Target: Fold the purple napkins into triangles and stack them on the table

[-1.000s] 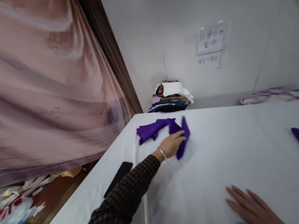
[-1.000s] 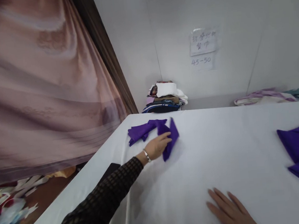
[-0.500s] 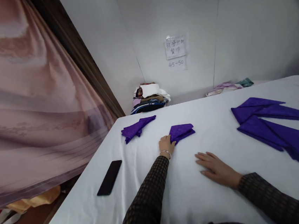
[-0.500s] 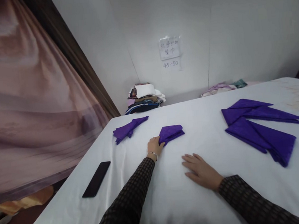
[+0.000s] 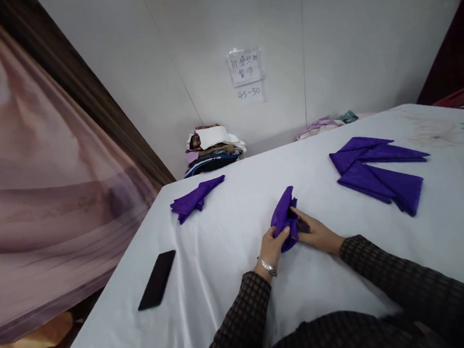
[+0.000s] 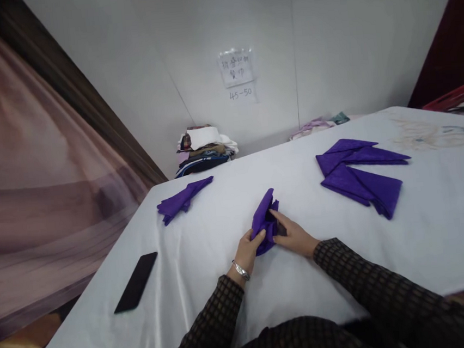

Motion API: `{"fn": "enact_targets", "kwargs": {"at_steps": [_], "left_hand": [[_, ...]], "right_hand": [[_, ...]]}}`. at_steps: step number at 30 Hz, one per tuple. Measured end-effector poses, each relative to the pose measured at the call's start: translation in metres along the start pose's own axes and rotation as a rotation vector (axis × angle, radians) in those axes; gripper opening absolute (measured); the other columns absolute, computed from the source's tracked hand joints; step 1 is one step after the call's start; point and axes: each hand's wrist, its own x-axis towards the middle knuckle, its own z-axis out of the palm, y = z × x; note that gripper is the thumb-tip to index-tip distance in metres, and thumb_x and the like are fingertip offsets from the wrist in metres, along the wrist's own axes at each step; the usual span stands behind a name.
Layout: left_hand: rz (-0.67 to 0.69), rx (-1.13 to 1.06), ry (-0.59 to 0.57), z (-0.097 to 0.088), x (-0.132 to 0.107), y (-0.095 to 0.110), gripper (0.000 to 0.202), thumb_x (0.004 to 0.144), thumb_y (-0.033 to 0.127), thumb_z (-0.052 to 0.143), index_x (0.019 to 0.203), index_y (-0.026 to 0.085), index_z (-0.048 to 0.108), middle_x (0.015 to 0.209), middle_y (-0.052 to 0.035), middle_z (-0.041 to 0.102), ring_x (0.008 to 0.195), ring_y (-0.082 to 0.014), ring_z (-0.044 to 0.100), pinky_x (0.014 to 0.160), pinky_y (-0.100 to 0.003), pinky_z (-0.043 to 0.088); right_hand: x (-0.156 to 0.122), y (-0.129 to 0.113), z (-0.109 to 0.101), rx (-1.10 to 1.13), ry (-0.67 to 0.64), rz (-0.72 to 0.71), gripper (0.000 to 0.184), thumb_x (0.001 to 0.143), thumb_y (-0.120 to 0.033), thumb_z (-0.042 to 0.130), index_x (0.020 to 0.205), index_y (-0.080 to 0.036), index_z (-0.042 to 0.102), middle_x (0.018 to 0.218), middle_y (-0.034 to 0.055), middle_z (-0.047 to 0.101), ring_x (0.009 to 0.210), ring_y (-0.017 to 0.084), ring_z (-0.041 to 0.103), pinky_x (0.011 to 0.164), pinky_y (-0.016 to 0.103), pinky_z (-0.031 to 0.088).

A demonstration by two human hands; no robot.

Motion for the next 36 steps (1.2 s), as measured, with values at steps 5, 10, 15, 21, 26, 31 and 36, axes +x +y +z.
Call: {"fn": "enact_targets", "kwargs": {"at_steps": [5, 10, 15, 21, 26, 31, 36], "left_hand": [[-0.026, -0.016, 0.049, 0.002, -0.009, 0.016, 0.059, 0.073, 0.064, 0.054, 0.091, 0.01, 0.07, 0.079, -0.0083, 0.071, 0.079, -0.0208, 0.064, 0.078, -0.033, 0.049], [0.108, -0.047, 0.183, -0.025, -0.017, 0.059, 0.055, 0.07, 0.06, 0.061, 0.091, 0.01, 0.07, 0.074, -0.0062, 0.071, 0.075, -0.0202, 0.064, 0.074, -0.031, 0.05], [0.12, -0.1, 0.115, -0.067, -0.021, 0.084, 0.048, 0.066, 0.054, 0.068, 0.089, 0.012, 0.07, 0.069, -0.0033, 0.069, 0.067, -0.0174, 0.062, 0.068, -0.03, 0.05], [-0.054, 0.392, 0.138, -0.1, -0.007, 0.063, 0.054, 0.076, 0.064, 0.048, 0.072, 0.014, 0.067, 0.061, -0.0046, 0.064, 0.06, -0.0167, 0.059, 0.061, -0.029, 0.046], [0.002, 0.835, 0.384, -0.113, -0.011, 0.042, 0.025, 0.072, 0.041, 0.064, 0.068, 0.017, 0.064, 0.075, -0.0064, 0.065, 0.075, -0.0219, 0.059, 0.07, -0.033, 0.044], [0.509, 1.064, 0.227, -0.081, -0.04, 0.027, 0.028, 0.082, 0.038, 0.056, 0.102, 0.02, 0.062, 0.102, -0.0084, 0.063, 0.096, -0.0219, 0.057, 0.086, -0.036, 0.042], [0.58, 1.198, -0.194, -0.036, -0.048, 0.008, 0.03, 0.078, 0.035, 0.063, 0.107, 0.025, 0.064, 0.108, -0.0064, 0.063, 0.097, -0.0232, 0.054, 0.082, -0.038, 0.042]], "right_hand": [[0.004, -0.016, -0.001, -0.099, 0.128, -0.081, 0.028, 0.081, -0.038, 0.058, 0.103, -0.022, 0.066, 0.118, 0.0077, 0.061, 0.115, 0.027, 0.05, 0.102, 0.046, 0.036], [0.018, -0.042, -0.022, 0.103, 0.27, 0.053, 0.031, 0.083, -0.044, 0.055, 0.091, -0.017, 0.068, 0.09, 0.0048, 0.069, 0.085, 0.024, 0.061, 0.081, 0.041, 0.049], [0.035, -0.065, -0.054, 0.014, 0.468, -0.015, 0.033, 0.078, -0.049, 0.059, 0.09, -0.02, 0.068, 0.1, 0.0046, 0.066, 0.099, 0.025, 0.057, 0.089, 0.041, 0.045], [0.043, -0.049, -0.048, 0.437, 0.231, 0.3, 0.044, 0.081, -0.058, 0.051, 0.078, -0.016, 0.062, 0.072, 0.0046, 0.066, 0.066, 0.018, 0.061, 0.061, 0.032, 0.051], [0.026, -0.021, -0.041, 0.448, 0.258, 0.47, 0.03, 0.074, -0.04, 0.064, 0.096, -0.019, 0.061, 0.103, 0.0088, 0.064, 0.075, 0.017, 0.064, 0.058, 0.028, 0.053], [0.001, -0.01, -0.036, 0.392, 0.271, 0.497, 0.038, 0.076, -0.036, 0.061, 0.11, -0.02, 0.056, 0.114, 0.0127, 0.059, 0.084, 0.02, 0.064, 0.057, 0.028, 0.053], [-0.013, -0.007, -0.022, 0.303, 0.152, 0.421, 0.041, 0.074, -0.035, 0.059, 0.112, -0.018, 0.056, 0.105, 0.011, 0.061, 0.075, 0.018, 0.063, 0.051, 0.028, 0.051]]}}
